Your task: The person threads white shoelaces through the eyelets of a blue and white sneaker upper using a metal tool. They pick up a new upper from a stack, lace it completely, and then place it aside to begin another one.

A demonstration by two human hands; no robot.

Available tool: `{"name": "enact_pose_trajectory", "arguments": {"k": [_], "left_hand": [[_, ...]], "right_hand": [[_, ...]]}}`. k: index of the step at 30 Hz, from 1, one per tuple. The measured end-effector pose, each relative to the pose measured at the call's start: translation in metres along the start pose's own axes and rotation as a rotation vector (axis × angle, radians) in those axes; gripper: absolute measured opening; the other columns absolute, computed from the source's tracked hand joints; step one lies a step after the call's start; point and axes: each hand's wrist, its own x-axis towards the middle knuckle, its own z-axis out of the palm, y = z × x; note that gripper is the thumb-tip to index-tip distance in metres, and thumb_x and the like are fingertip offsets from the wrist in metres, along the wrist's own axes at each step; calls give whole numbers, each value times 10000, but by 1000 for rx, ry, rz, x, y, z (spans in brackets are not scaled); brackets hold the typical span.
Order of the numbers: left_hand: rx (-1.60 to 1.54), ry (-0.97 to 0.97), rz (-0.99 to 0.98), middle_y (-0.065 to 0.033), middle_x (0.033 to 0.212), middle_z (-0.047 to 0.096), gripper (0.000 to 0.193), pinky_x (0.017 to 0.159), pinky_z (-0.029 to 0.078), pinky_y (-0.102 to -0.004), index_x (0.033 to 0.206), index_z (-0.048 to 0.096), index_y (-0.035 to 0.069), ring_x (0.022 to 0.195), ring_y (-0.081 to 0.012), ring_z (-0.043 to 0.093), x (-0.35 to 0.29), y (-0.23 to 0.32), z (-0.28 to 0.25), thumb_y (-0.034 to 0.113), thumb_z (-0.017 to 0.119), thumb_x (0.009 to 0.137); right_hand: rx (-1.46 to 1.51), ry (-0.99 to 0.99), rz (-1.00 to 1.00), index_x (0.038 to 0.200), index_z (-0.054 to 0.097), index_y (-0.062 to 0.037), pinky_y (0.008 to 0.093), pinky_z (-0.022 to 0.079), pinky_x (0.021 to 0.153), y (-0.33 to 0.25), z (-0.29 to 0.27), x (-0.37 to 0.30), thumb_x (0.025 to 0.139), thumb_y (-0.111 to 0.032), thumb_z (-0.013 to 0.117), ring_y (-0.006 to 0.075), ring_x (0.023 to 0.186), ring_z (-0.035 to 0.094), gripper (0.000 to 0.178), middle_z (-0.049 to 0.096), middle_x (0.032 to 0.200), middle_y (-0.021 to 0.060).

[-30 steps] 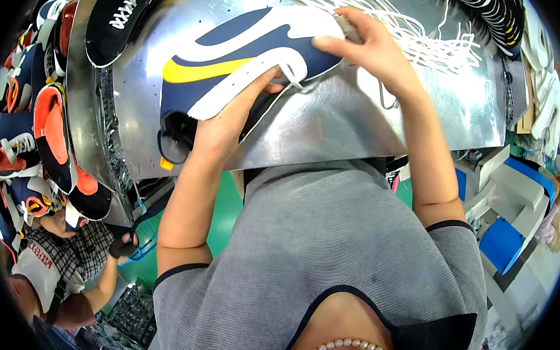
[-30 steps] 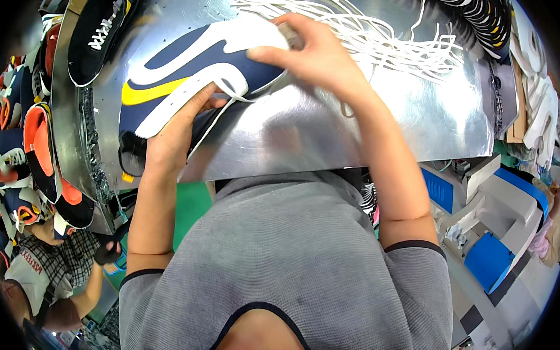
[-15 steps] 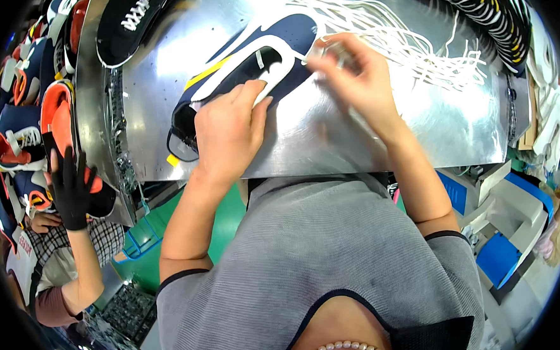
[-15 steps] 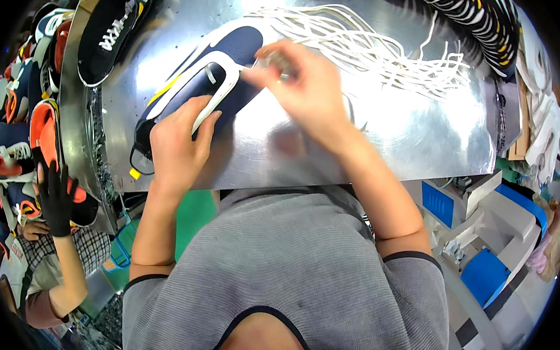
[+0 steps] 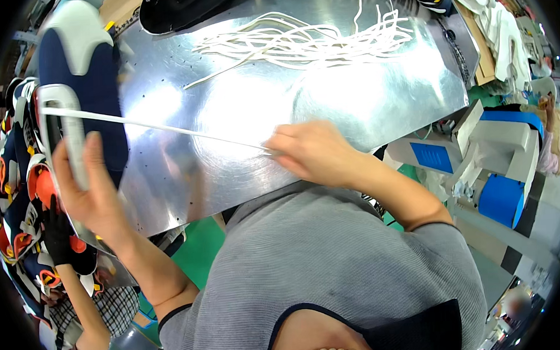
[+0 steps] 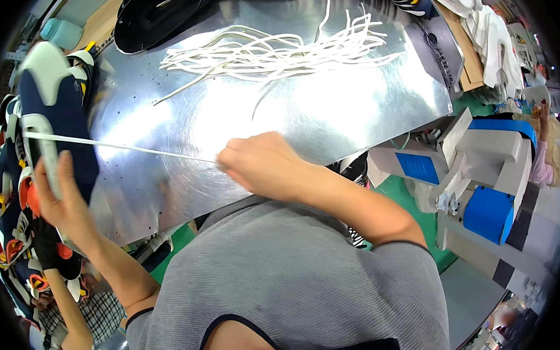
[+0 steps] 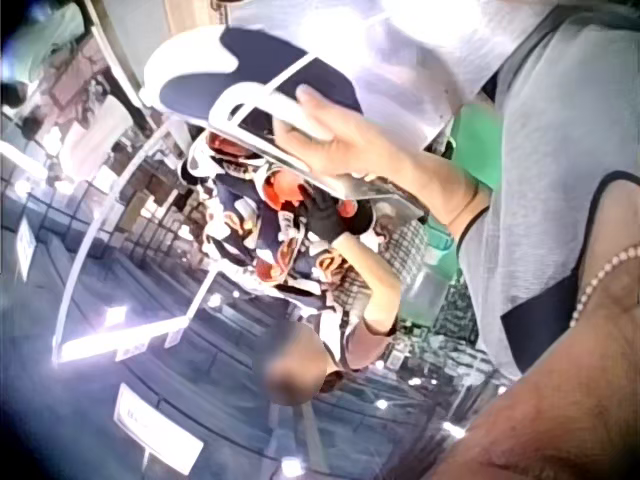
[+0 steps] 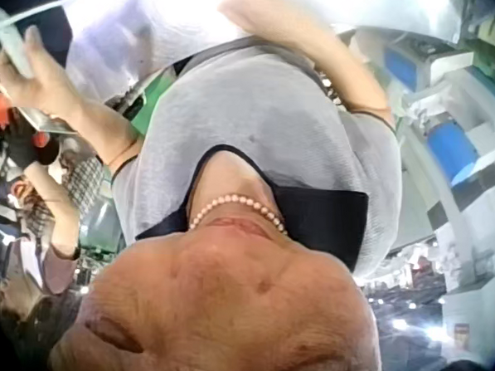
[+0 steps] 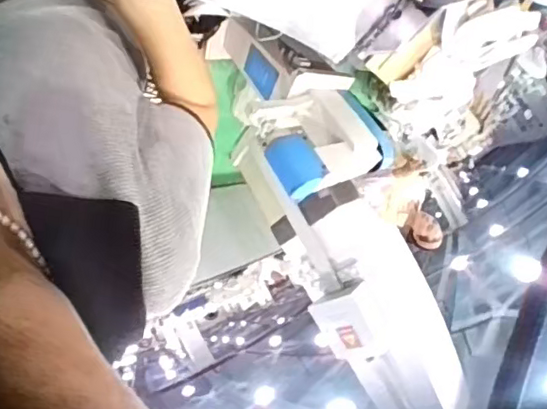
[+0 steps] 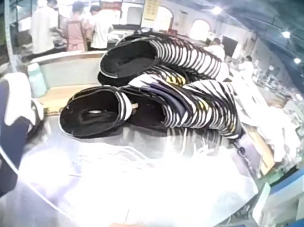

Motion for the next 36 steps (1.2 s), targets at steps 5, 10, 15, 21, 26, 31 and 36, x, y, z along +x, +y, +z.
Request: {"name": "enact_pose_trajectory", "arguments": {"k": [5,10,15,21,26,31,36], "left_hand": [[-283,-124,-105,-5,883,679,211,715,468,-210,1070,694,26,793,-75,592,7,18,-1,115,753,888],[-92,-815,108,-198,831,673,257,694,510,-395,1081,664,59,743,-358,662,-43,5,63,228,700,890],[-48,-1015,51,-186,927,690,317,747,511,-361,1137,648,25,815,-307,678,-44,3,59,200,721,884],[-74,-889,114,-199,1008,697,315,799,519,-373,1186,639,-2,890,-349,681,-37,14,51,218,631,961],[93,-886,155,-152,788,675,257,647,495,-397,962,693,22,714,-328,659,-32,29,79,274,664,924],[187,-754,147,-87,578,596,327,514,443,-406,782,688,83,539,-291,597,-42,18,102,384,673,908],[219,-614,274,-79,489,519,420,433,393,-380,650,624,89,440,-292,526,-48,9,113,418,680,906]], "right_hand": [[191,-53,100,968,681,-45,366,491,632,1,-26,-57,846,-89,693,240,739,640,130,617,840,70],[527,134,266,947,729,-20,253,443,571,-5,-23,-30,841,-87,758,106,634,569,129,624,737,40],[720,298,222,941,742,-6,208,446,639,0,-3,58,814,-113,794,53,703,582,175,682,793,4],[819,348,169,935,745,-14,208,486,711,7,10,122,835,-122,782,50,768,620,152,704,811,7],[863,487,63,965,701,15,265,505,678,26,17,146,831,-204,780,112,701,630,268,691,777,64],[950,477,311,1005,640,19,217,464,601,17,5,140,930,-111,680,58,642,552,155,607,745,-17],[591,370,320,1100,563,28,359,524,749,34,12,83,957,-232,620,273,811,690,302,702,896,163]]}}
